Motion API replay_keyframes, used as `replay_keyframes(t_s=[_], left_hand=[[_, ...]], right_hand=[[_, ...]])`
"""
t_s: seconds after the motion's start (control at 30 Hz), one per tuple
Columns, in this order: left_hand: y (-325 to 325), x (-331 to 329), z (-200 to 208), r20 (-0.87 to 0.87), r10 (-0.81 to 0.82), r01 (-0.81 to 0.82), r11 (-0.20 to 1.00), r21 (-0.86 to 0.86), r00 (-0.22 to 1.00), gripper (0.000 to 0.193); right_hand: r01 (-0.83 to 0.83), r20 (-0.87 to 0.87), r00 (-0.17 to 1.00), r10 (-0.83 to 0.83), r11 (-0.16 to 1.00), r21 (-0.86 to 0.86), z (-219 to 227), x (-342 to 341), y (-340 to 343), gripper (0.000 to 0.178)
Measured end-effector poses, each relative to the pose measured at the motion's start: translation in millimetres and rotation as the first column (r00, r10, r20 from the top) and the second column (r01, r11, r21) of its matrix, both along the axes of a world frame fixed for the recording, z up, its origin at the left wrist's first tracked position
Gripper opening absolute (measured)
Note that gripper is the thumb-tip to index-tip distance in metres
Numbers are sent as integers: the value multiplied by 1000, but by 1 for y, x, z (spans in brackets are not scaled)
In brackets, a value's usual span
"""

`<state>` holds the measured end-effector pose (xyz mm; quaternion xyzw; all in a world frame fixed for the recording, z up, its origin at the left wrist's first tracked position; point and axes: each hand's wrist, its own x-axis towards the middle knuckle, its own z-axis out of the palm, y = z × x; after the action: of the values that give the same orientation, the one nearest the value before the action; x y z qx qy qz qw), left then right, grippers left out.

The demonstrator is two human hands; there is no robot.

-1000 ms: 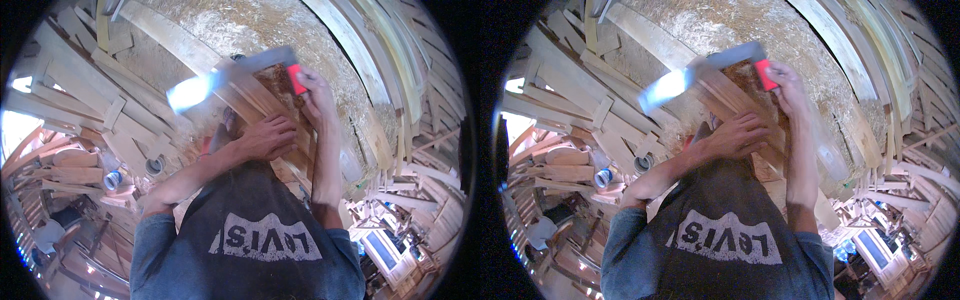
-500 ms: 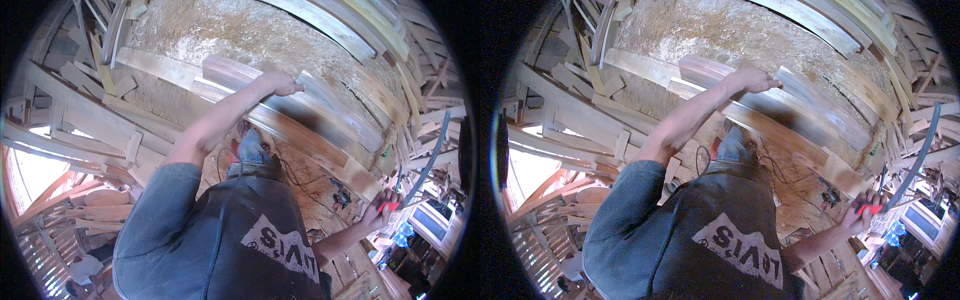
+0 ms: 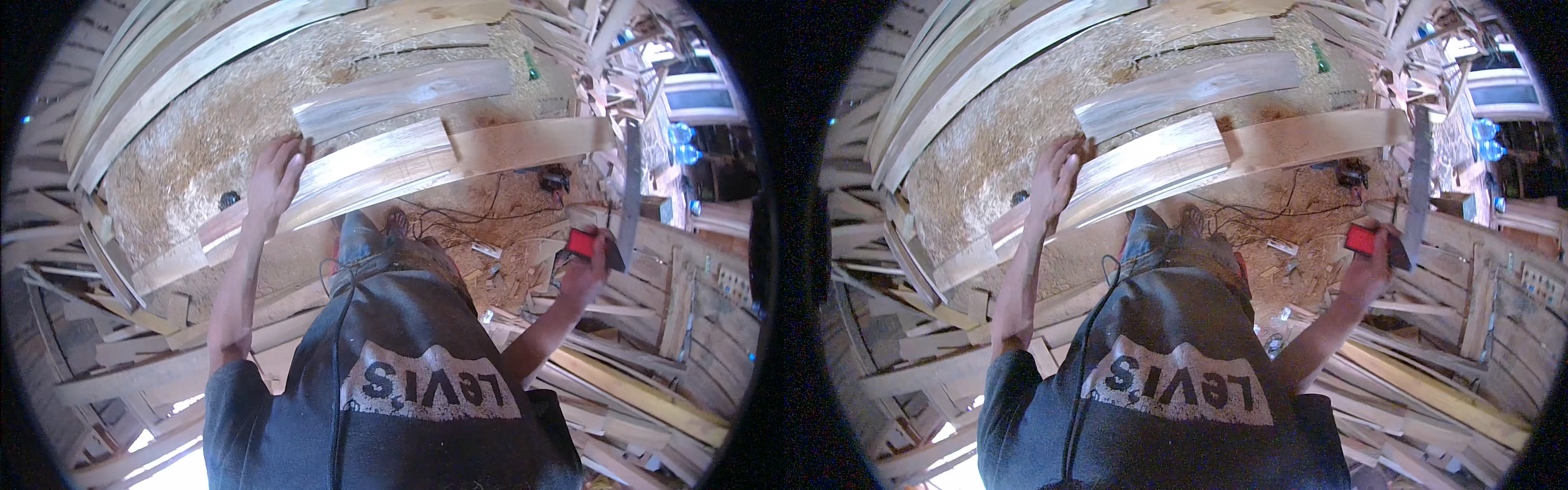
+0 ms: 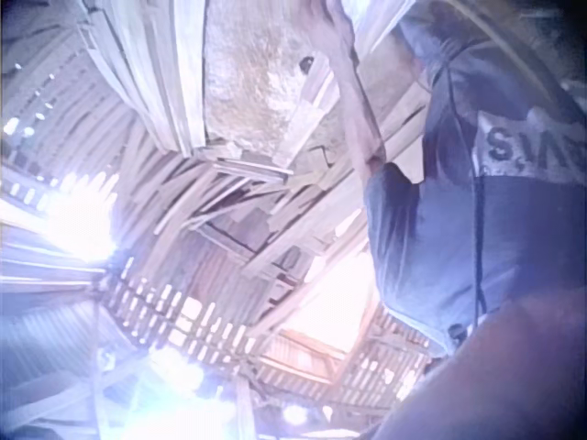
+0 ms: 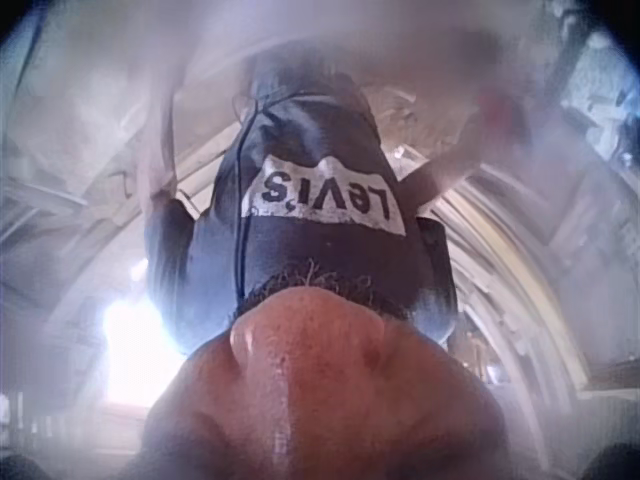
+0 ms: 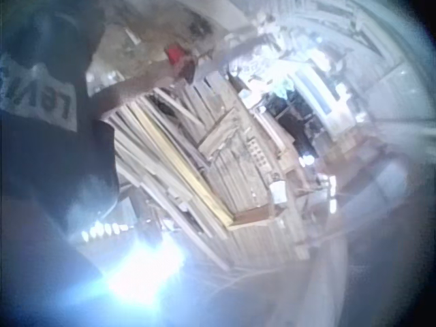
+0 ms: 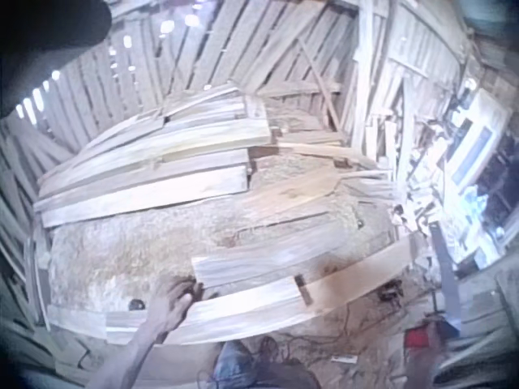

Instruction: The person uses a metal square and a pencil to mark measurements on a wooden plank. They repeatedly position the square on the wood, draw a line, and then move the plank to repeat the process on different sections.

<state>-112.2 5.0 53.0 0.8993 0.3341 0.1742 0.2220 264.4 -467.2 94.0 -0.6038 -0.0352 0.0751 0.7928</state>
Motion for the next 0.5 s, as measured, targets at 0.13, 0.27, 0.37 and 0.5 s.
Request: replay_keyframes(t_s=[0.13, 0.27, 0.37, 0.5], left_hand=[[-13, -26, 12, 129, 231, -246, 962, 117, 964, 60], [-20, -146, -10, 32, 644, -645, 764, 27, 764, 69], [-40, -235, -43, 3, 895, -816, 408, -409, 446, 76], [-55, -197, -29, -8, 927, -517, 202, -832, 375, 91]], right_hand=[[19, 80, 997, 9, 937, -348, -24, -45, 62, 39], [-173, 126, 962, 242, 898, -404, -22, -99, 145, 45], [-126, 181, 954, 240, 866, -484, -18, -117, 202, 48], [-124, 160, 939, 306, 732, -670, -36, -115, 235, 55]])
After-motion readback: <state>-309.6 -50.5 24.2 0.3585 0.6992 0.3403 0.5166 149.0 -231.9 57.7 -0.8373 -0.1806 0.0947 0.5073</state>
